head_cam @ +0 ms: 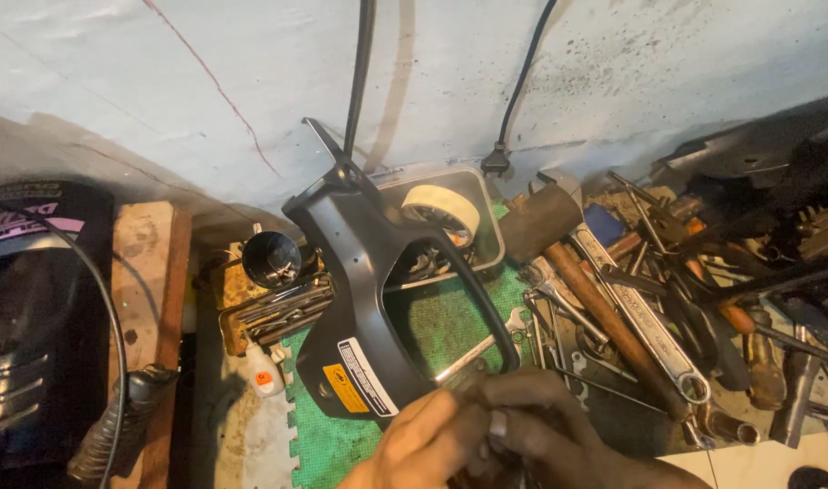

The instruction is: The person holds a black motorcycle body panel on a cluttered workbench and fits a small rubber fastener into a hole along its edge, pressing it in by hand. They briefly pick up a wrench from the bench and continue seating the fastener along the panel.

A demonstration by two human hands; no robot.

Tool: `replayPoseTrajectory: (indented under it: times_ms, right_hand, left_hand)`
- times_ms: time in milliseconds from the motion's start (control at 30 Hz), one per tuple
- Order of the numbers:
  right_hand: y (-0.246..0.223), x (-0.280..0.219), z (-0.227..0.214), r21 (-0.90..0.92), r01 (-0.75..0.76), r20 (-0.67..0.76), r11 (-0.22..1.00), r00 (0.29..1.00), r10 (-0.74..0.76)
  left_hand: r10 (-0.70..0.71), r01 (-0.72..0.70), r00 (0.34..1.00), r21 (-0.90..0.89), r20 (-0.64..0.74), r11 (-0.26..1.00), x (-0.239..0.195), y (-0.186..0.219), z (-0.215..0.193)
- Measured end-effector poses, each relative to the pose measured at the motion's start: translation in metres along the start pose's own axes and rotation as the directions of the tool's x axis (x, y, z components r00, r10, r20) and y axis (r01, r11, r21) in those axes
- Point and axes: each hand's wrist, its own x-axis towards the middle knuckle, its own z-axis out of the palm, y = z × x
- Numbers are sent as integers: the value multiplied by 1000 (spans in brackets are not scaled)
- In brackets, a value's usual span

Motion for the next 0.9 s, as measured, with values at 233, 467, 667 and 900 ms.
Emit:
replayPoseTrajectory:
  times_ms: [233,467,667,900]
  right_hand:
    - [-12,7,7,527,-225,201,819,970,137]
    - [2,-8,14,465,11,-174,885,982,79]
    - [-43,33,6,-237,183,-438,954,857,-273]
    - [-29,63,-7,140,-183,-59,973,979,193]
  left_hand:
    - [-468,459,880,-388,78,799,-39,-4,28]
    - [-618,476,785,-604,-34,639,-18,2,44]
    - [-429,-20,858,-853,-282,521,-25,1,65]
    - [-511,287,752,-492,-416,822,-10,-16,33]
